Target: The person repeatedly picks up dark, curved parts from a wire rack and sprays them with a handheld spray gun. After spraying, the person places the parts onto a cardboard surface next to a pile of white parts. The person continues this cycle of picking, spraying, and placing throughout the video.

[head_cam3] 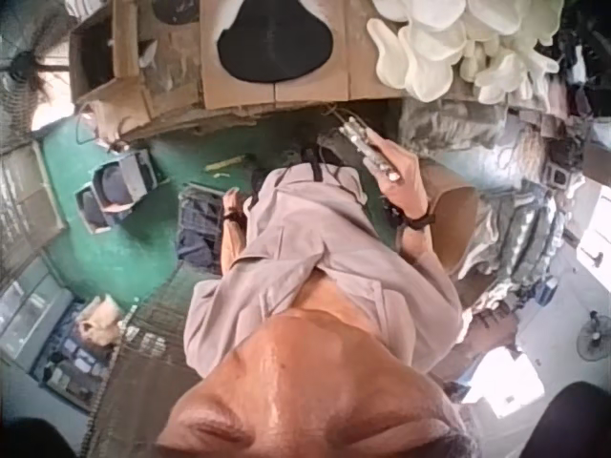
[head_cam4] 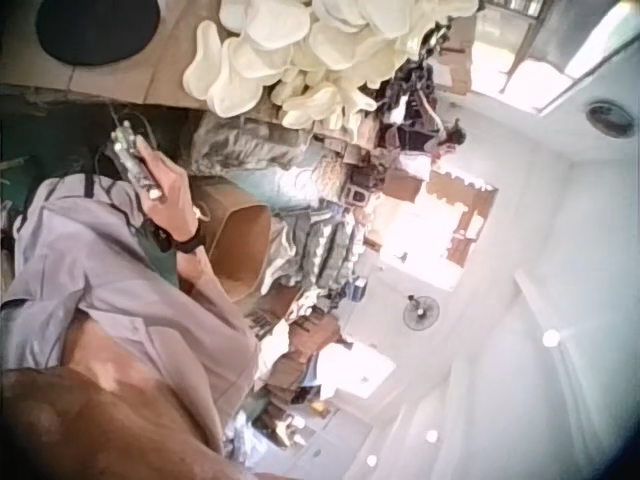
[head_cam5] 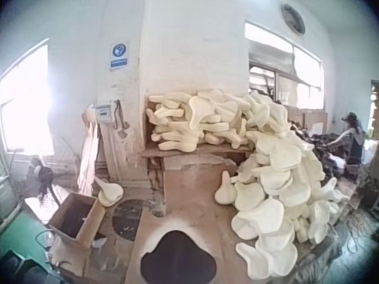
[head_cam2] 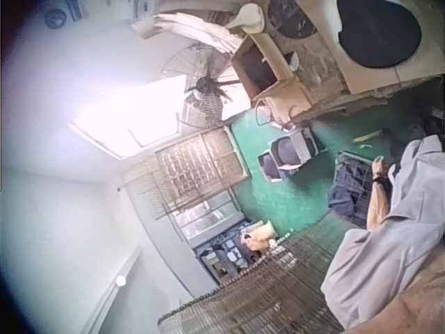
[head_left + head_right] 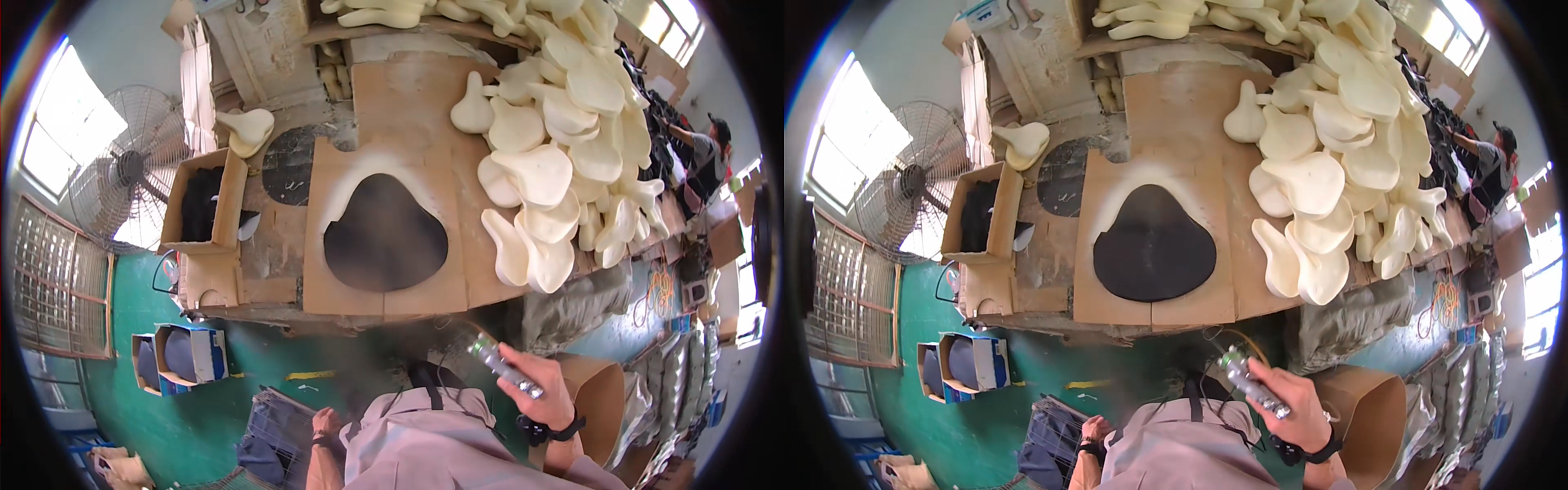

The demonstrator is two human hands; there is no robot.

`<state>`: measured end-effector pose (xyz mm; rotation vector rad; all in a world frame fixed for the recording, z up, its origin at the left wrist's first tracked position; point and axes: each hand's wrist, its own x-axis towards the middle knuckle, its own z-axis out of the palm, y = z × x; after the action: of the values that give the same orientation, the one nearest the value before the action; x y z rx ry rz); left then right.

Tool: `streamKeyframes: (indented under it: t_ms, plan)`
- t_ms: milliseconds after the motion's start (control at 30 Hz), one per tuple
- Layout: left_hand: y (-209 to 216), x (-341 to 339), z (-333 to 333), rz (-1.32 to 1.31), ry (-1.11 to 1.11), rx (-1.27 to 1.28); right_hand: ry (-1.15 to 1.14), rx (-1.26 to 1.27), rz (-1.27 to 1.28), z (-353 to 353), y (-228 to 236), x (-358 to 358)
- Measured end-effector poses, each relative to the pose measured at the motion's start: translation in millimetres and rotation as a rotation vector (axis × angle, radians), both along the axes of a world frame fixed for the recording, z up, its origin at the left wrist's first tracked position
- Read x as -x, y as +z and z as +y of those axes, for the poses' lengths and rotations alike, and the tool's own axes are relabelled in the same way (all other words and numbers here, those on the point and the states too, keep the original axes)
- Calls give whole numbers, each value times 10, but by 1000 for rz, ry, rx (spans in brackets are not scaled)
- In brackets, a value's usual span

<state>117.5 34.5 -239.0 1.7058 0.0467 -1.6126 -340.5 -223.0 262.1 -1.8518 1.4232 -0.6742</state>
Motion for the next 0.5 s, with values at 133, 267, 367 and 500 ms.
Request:
streamKeyframes:
  t_ms: [133, 267, 367, 500]
  plan:
    - [-150, -365, -201, -561, -477, 197, -12, 40, -20, 28, 11, -125]
    - [121, -387, -523, -305, -242, 44, -154, 158, -77, -64, 35, -288]
    - [302, -331, -582, -354, -263, 33, -146, 140, -33, 4, 69, -298]
    - [221, -476, -320, -635, -676, 201, -18, 86, 35, 122, 38, -234]
